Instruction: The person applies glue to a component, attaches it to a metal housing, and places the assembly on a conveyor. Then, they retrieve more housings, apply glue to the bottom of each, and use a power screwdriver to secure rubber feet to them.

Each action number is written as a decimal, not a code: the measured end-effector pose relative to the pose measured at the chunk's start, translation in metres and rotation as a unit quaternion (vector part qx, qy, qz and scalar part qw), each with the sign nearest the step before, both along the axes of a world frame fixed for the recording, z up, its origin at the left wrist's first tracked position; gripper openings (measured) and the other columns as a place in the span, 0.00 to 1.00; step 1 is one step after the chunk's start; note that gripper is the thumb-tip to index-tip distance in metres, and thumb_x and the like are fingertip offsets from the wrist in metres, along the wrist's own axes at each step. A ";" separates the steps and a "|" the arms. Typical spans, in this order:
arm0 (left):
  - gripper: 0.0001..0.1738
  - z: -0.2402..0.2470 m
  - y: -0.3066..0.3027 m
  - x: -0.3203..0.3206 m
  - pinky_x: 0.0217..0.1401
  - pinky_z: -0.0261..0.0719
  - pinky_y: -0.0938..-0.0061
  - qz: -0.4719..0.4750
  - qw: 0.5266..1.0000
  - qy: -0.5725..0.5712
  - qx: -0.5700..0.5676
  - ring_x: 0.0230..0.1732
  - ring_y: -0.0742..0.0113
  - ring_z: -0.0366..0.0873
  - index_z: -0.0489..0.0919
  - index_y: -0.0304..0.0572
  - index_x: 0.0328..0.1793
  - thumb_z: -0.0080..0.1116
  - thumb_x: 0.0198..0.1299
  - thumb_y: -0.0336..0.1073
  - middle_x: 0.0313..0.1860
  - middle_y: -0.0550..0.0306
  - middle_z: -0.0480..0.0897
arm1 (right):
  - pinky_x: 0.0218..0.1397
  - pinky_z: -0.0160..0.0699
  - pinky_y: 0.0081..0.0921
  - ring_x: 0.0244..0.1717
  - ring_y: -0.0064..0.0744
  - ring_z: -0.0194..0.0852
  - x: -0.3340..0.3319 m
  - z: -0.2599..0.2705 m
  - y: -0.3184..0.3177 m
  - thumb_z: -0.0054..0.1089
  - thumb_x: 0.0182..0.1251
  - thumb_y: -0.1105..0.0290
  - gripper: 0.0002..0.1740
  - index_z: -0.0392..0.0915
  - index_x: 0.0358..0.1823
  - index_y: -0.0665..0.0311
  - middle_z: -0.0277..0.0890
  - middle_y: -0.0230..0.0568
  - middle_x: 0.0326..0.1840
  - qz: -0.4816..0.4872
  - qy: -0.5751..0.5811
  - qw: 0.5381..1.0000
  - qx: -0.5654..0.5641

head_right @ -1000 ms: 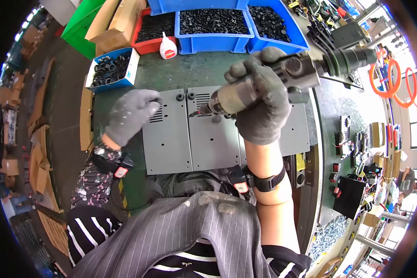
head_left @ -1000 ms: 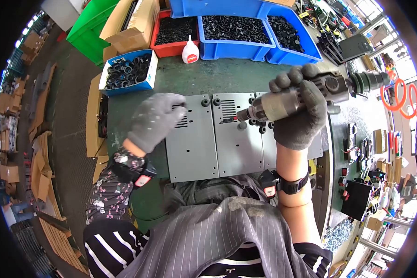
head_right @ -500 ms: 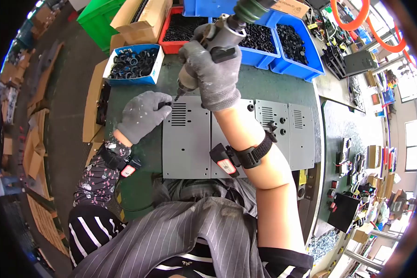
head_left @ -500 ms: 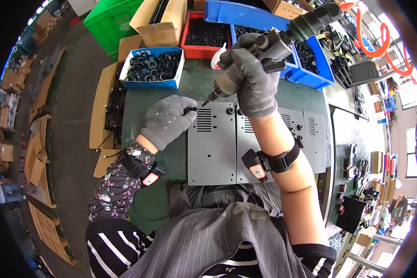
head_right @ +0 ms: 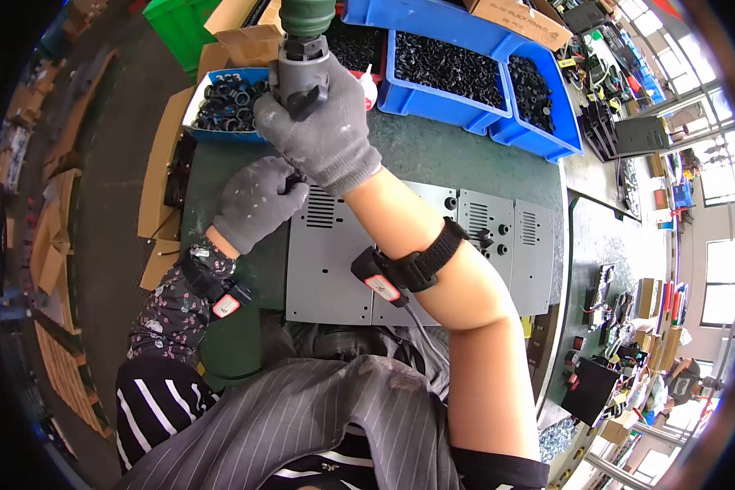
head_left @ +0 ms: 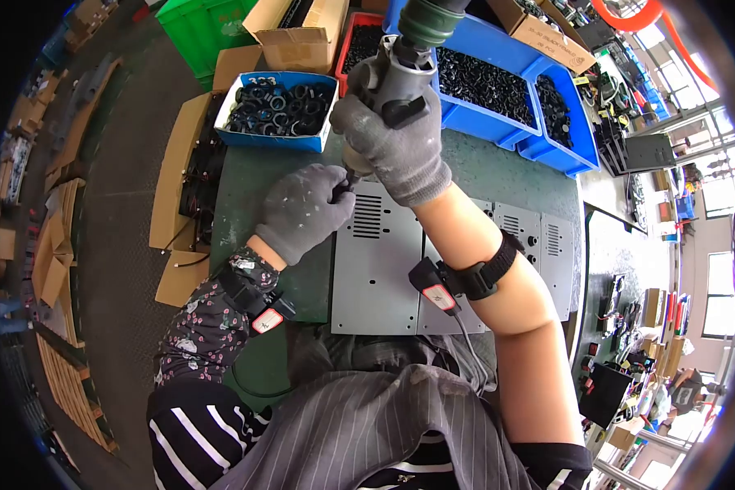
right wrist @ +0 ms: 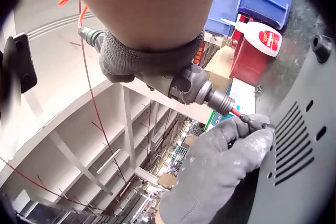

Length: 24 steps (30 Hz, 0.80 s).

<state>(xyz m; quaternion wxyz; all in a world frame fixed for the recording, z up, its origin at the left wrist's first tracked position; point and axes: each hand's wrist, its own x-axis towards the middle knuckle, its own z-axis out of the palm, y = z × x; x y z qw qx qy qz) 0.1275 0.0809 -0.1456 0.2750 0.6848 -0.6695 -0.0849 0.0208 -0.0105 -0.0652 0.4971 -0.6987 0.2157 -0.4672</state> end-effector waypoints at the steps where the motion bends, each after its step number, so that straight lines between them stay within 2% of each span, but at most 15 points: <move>1: 0.10 -0.001 0.000 0.001 0.40 0.77 0.63 -0.001 1.000 -0.001 0.000 0.36 0.55 0.78 0.79 0.45 0.36 0.59 0.50 0.40 0.30 0.53 0.79 | 0.31 0.74 0.21 0.25 0.21 0.71 0.002 -0.005 -0.003 0.63 0.45 0.71 0.15 0.71 0.35 0.64 0.73 0.31 0.25 -0.001 -0.001 1.000 0.000; 4: 0.10 0.001 0.000 0.004 0.40 0.76 0.63 -0.003 1.000 0.010 0.001 0.36 0.55 0.78 0.79 0.44 0.36 0.58 0.51 0.41 0.31 0.53 0.80 | 0.31 0.74 0.22 0.25 0.21 0.71 0.003 -0.008 -0.005 0.63 0.45 0.72 0.14 0.71 0.34 0.64 0.73 0.32 0.25 0.006 -0.047 0.999 0.007; 6: 0.10 0.005 0.002 0.006 0.40 0.76 0.63 -0.022 0.999 0.034 0.035 0.36 0.55 0.78 0.79 0.44 0.36 0.58 0.52 0.41 0.32 0.52 0.80 | 0.32 0.74 0.22 0.26 0.21 0.72 -0.001 -0.002 -0.001 0.63 0.45 0.71 0.15 0.71 0.36 0.64 0.73 0.32 0.25 0.006 -0.015 1.000 0.015; 9: 0.10 0.000 0.004 0.008 0.39 0.76 0.63 -0.052 0.997 0.044 0.022 0.35 0.54 0.78 0.79 0.43 0.34 0.58 0.51 0.40 0.31 0.52 0.79 | 0.33 0.75 0.21 0.27 0.21 0.72 -0.005 -0.004 0.003 0.64 0.45 0.71 0.17 0.71 0.38 0.64 0.74 0.32 0.26 -0.003 -0.016 0.999 0.033; 14: 0.09 0.007 0.006 0.002 0.37 0.75 0.62 -0.043 0.998 0.024 0.032 0.34 0.53 0.77 0.78 0.42 0.30 0.57 0.50 0.39 0.29 0.52 0.78 | 0.34 0.75 0.21 0.27 0.20 0.72 -0.001 -0.009 0.010 0.64 0.45 0.71 0.18 0.71 0.39 0.64 0.74 0.32 0.28 0.010 -0.052 0.998 0.035; 18: 0.09 0.002 0.004 0.002 0.37 0.75 0.62 -0.034 0.999 0.033 0.015 0.33 0.53 0.77 0.78 0.41 0.28 0.57 0.50 0.39 0.28 0.51 0.78 | 0.36 0.75 0.22 0.28 0.19 0.71 -0.002 -0.006 0.007 0.63 0.45 0.70 0.18 0.72 0.40 0.65 0.74 0.32 0.29 0.012 -0.014 1.000 -0.006; 21: 0.09 0.005 0.004 0.001 0.36 0.75 0.62 -0.029 0.999 0.012 0.035 0.33 0.53 0.77 0.79 0.41 0.29 0.57 0.51 0.40 0.28 0.51 0.78 | 0.37 0.74 0.22 0.28 0.20 0.71 -0.001 -0.008 0.006 0.63 0.45 0.69 0.19 0.73 0.41 0.64 0.75 0.32 0.29 0.005 0.017 1.000 -0.008; 24: 0.10 0.002 0.003 0.002 0.36 0.75 0.62 -0.035 0.999 0.010 0.026 0.33 0.53 0.77 0.79 0.42 0.31 0.58 0.51 0.41 0.29 0.51 0.79 | 0.38 0.74 0.22 0.28 0.23 0.72 0.005 -0.015 0.003 0.64 0.44 0.68 0.20 0.73 0.41 0.64 0.75 0.34 0.28 0.022 -0.030 0.999 0.010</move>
